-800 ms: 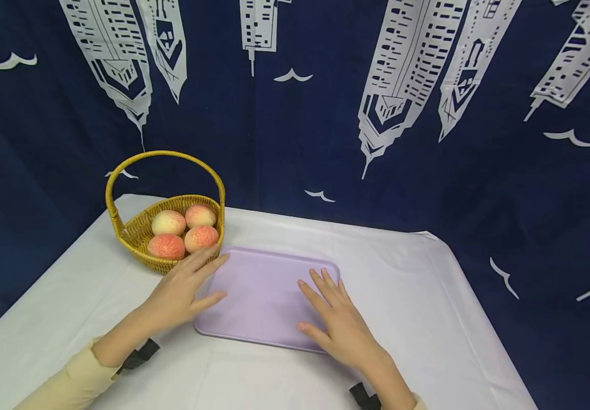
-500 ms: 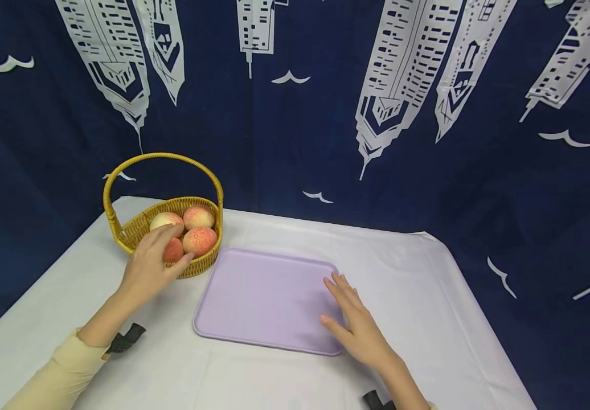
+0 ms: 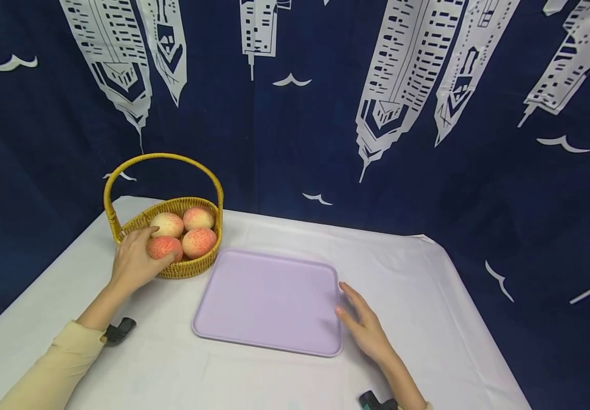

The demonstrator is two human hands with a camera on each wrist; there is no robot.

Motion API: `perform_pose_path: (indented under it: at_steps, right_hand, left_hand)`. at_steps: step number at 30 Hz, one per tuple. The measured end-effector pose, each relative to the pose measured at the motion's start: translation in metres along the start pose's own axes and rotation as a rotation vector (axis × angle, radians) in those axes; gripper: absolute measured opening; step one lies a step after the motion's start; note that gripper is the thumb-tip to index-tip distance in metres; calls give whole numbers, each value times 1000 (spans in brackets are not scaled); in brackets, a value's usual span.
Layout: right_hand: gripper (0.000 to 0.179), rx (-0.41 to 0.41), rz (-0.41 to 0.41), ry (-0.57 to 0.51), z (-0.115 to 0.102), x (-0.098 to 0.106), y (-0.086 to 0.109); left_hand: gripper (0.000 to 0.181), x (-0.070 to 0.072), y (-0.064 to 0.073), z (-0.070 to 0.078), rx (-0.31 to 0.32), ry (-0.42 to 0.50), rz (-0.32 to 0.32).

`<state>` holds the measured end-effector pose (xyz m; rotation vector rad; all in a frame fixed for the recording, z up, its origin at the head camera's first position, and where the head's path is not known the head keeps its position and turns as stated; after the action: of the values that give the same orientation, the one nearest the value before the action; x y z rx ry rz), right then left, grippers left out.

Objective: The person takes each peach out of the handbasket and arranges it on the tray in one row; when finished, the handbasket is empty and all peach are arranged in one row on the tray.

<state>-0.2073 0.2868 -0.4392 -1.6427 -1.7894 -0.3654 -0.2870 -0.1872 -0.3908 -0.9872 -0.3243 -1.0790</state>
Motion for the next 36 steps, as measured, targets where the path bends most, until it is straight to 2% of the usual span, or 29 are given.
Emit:
perform_pose_path:
  at_steps: [5, 17, 30, 36]
  right_hand:
    - [56, -44, -4, 35, 10, -6, 1]
    - [56, -56, -37, 35, 13, -9, 1]
    - [52, -35, -31, 101, 16, -11, 0]
    - [53, -42, -33, 106, 17, -12, 0]
  left_hand:
    - [73, -1, -1, -5, 14, -18, -20]
    - [70, -5, -1, -11, 39, -59, -112]
    - [72, -8, 0, -16, 68, -79, -156]
    - [71, -7, 0, -14, 80, -78, -145]
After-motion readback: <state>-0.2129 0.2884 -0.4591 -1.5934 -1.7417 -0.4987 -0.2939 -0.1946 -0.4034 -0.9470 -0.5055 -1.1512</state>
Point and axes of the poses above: each hand's wrist, its own y-axis away from the middle knuckle, its own x-axis out of the back of the hand, z = x × y, the point moved 5 cm from there along -y, towards the middle knuckle, and after that the axes turned 3 degrees about z, right-handed, at the moved point
